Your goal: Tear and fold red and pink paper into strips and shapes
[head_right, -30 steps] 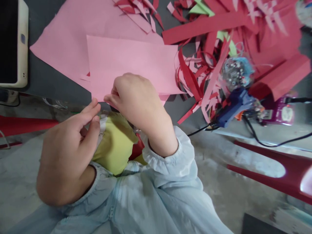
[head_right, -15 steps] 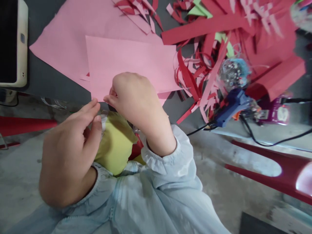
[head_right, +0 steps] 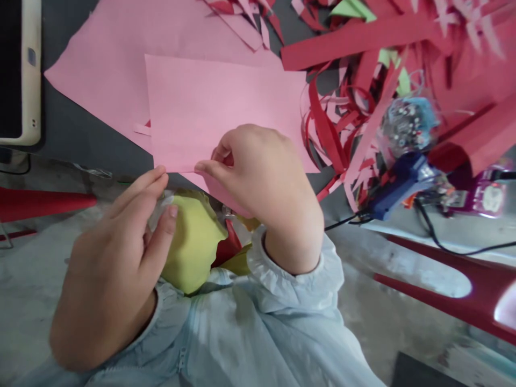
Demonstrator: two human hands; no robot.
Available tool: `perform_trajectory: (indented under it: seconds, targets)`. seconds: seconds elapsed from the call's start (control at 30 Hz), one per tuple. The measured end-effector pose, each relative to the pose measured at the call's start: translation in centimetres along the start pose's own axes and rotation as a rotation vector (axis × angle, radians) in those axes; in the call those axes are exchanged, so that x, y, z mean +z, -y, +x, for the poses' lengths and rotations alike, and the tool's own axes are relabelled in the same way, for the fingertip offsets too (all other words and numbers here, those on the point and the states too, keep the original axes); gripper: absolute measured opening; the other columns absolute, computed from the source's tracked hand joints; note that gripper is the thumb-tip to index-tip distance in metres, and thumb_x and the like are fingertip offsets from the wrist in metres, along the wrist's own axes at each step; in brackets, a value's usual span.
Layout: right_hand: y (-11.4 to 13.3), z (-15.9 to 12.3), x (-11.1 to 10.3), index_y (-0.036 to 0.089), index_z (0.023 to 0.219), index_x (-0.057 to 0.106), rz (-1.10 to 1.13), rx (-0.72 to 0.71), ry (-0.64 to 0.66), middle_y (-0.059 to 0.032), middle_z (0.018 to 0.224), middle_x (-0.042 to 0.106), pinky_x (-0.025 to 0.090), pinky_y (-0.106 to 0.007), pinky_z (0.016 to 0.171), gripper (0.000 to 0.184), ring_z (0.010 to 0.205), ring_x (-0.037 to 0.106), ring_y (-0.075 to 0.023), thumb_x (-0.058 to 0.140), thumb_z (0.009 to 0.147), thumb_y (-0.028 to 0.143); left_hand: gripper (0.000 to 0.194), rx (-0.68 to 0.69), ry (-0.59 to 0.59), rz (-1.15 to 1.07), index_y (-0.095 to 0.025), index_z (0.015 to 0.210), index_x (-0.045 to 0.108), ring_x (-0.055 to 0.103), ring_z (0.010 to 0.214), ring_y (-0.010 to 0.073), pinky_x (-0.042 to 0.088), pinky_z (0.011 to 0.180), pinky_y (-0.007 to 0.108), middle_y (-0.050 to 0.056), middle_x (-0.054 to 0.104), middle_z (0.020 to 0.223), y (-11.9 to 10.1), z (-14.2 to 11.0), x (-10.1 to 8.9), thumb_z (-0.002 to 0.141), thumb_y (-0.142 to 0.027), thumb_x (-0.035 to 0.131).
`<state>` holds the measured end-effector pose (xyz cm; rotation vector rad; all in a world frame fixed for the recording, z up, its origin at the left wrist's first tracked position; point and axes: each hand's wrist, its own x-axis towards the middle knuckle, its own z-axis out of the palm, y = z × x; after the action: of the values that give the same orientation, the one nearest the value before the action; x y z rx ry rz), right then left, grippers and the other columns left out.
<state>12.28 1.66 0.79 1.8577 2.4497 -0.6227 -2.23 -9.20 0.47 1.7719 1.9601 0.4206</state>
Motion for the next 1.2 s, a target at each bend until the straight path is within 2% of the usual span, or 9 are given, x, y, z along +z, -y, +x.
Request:
perform_trajectory:
  seconds: [0.1,0.2,0.27,0.47,0.67,0.8,0.9,1.07,1.2]
  targets:
    - [-0.4,0.0,0.0,0.024,0.081,0.074,0.041,0.014,0.011,-0.0073,0.088,0.077,0.048,-0.038,0.077,0.019,0.086,0.07,-0.0272,0.064,0.089,0.038,0.046,-0.016,0.022,0.004,-0.021,0.143,0.05,0.067,0.121,0.0309,0.064,0.081,0.035,0.013,0.056,0.147,-0.4,0.1,0.3,0.097,-0.028,0.052]
    - [-0.4,0.1,0.0,0.023,0.078,0.073,0.054,0.035,0.025,-0.0069,0.085,0.077,0.047,-0.038,0.075,0.018,0.083,0.069,-0.0264,0.067,0.087,0.037,0.053,-0.025,0.029,0.043,-0.021,0.148,0.044,0.073,0.101,0.0278,0.063,0.069,0.033,0.015,0.055,0.142,-0.6,0.1,0.5,0.097,-0.027,0.053]
    - [-0.3,0.2,-0.1,0.023,0.077,0.072,0.055,0.047,0.03,-0.0066,0.083,0.076,0.046,-0.037,0.074,0.016,0.081,0.068,-0.0257,0.07,0.085,0.036,0.052,-0.024,0.038,0.076,-0.021,0.148,0.044,0.073,0.094,0.0258,0.061,0.062,0.031,0.015,0.055,0.141,-0.6,0.1,0.5,0.097,-0.028,0.053]
    - [-0.2,0.4,-0.1,0.022,0.072,0.07,0.048,0.039,0.036,-0.0056,0.076,0.074,0.045,-0.037,0.071,0.016,0.075,0.067,-0.0247,0.071,0.083,0.034,0.049,0.021,0.047,0.176,-0.018,0.145,0.047,0.071,0.092,0.0247,0.056,0.052,0.026,0.016,0.055,0.136,-0.4,0.1,0.4,0.098,-0.031,0.05]
    - [-0.4,0.5,-0.1,0.023,0.069,0.068,0.067,0.029,0.037,-0.0055,0.076,0.073,0.044,-0.037,0.069,0.017,0.074,0.067,-0.0249,0.071,0.082,0.034,0.048,0.042,0.041,0.239,-0.017,0.143,0.05,0.069,0.074,0.0196,0.048,0.042,0.024,0.017,0.056,0.134,-0.1,0.2,0.5,0.097,-0.031,0.051]
    - [-0.3,0.5,-0.2,0.023,0.07,0.068,0.062,0.004,0.051,-0.0051,0.076,0.073,0.045,-0.038,0.069,0.018,0.074,0.066,-0.0246,0.07,0.084,0.033,0.045,0.06,0.032,0.238,-0.016,0.14,0.054,0.069,0.072,0.0196,0.052,0.045,0.028,0.018,0.057,0.134,-0.2,0.2,0.4,0.096,-0.028,0.052]
    - [0.1,0.4,-0.3,0.023,0.069,0.068,-0.004,0.012,0.06,-0.0056,0.077,0.073,0.045,-0.038,0.071,0.018,0.077,0.067,-0.026,0.071,0.085,0.032,0.045,0.089,0.041,0.237,-0.015,0.14,0.054,0.072,0.082,0.0224,0.058,0.054,0.029,0.017,0.059,0.133,-0.3,0.2,0.4,0.096,-0.025,0.052]
    - [0.7,0.4,-0.2,0.023,0.076,0.072,-0.04,-0.037,0.039,-0.0084,0.085,0.074,0.048,-0.039,0.074,0.02,0.084,0.069,-0.0285,0.065,0.09,0.034,0.046,0.131,0.04,0.224,-0.009,0.142,0.05,0.073,0.104,0.027,0.065,0.08,0.035,0.02,0.058,0.139,-0.4,0.0,0.6,0.1,-0.027,0.046]
    - [0.9,0.6,0.2,0.023,0.076,0.072,-0.021,-0.059,0.03,-0.0084,0.086,0.074,0.049,-0.041,0.076,0.018,0.086,0.07,-0.0285,0.065,0.09,0.032,0.046,0.141,0.027,0.219,-0.01,0.143,0.05,0.072,0.108,0.0275,0.065,0.083,0.037,0.019,0.058,0.139,-0.2,0.0,0.6,0.101,-0.027,0.045]
